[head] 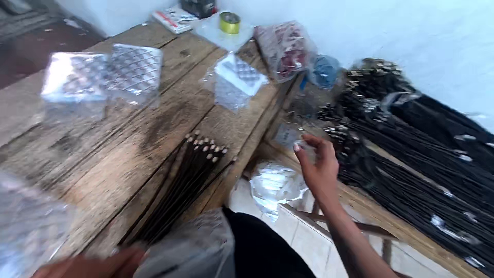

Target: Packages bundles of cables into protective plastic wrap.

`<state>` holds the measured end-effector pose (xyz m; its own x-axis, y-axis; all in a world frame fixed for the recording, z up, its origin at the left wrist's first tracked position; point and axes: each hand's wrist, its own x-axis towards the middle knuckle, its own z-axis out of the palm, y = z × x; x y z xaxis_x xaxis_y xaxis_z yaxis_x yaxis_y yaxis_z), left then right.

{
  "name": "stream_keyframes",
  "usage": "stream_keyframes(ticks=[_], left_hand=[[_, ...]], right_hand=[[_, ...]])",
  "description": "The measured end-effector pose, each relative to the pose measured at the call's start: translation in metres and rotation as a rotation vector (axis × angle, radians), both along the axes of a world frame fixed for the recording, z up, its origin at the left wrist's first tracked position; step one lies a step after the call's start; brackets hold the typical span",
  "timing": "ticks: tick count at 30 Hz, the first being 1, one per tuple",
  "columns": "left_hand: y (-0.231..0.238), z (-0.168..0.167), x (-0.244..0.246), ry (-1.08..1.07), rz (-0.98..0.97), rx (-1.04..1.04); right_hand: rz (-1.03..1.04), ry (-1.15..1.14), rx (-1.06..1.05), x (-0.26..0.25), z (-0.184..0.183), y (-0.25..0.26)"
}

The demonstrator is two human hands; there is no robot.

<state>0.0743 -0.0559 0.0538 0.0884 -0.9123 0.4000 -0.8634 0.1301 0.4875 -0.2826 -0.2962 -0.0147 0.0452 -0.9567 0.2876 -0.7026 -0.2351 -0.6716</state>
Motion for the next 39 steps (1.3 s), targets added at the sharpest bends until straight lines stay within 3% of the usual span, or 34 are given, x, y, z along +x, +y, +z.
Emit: stream_keyframes(ticks=[2,4,6,8,11,14,17,20,24,27,30,36,39], left_hand=[[-0.008,0.010,-0.006,-0.018,0.091,0.001],[-0.015,0.007,-0.006,-0.070,0.150,-0.099],[-0.017,0.005,-0.005,-0.070,0.150,-0.142],[-0.021,0.008,-0.010,-0.031,0.127,-0.172],[-0.038,0.030,-0.018,-0.007,0.073,-0.270],[-0.067,0.061,-0.015,-0.068,0.035,-0.355],[-0.121,0.075,-0.001,-0.188,-0.005,-0.388],[-0.198,0.063,0.023,-0.221,-0.051,-0.362],[-0.299,0.061,0.050,-0.283,-0.092,-0.358],[-0.350,0.065,0.066,-0.245,-0.102,-0.398],[-0.376,0.024,0.074,-0.201,0.010,-0.342],[-0.414,-0.114,0.087,-0.078,0.242,-0.055],[-0.393,-0.142,0.080,-0.064,0.288,0.001]], right_hand=[[0.459,-0.185,0.062,0.056,0.029,0.027],[0.905,-0.226,0.154,0.095,0.052,0.049],[1.178,-0.212,0.273,0.111,0.062,0.056],[1.298,-0.199,0.370,0.108,0.054,0.052],[1.331,-0.235,0.423,0.098,0.043,0.045],[1.365,-0.454,0.457,0.097,0.046,0.037],[1.103,-0.532,0.220,0.108,0.034,0.027],[0.822,-0.475,0.048,0.108,0.009,0.010],[0.622,-0.330,0.049,0.093,-0.020,-0.005],[0.536,-0.267,0.105,0.078,-0.038,-0.014],[0.498,-0.203,0.197,0.069,-0.054,-0.023],[0.607,-0.090,0.321,0.082,-0.074,-0.038],[0.638,-0.083,0.354,0.090,-0.079,-0.044]])
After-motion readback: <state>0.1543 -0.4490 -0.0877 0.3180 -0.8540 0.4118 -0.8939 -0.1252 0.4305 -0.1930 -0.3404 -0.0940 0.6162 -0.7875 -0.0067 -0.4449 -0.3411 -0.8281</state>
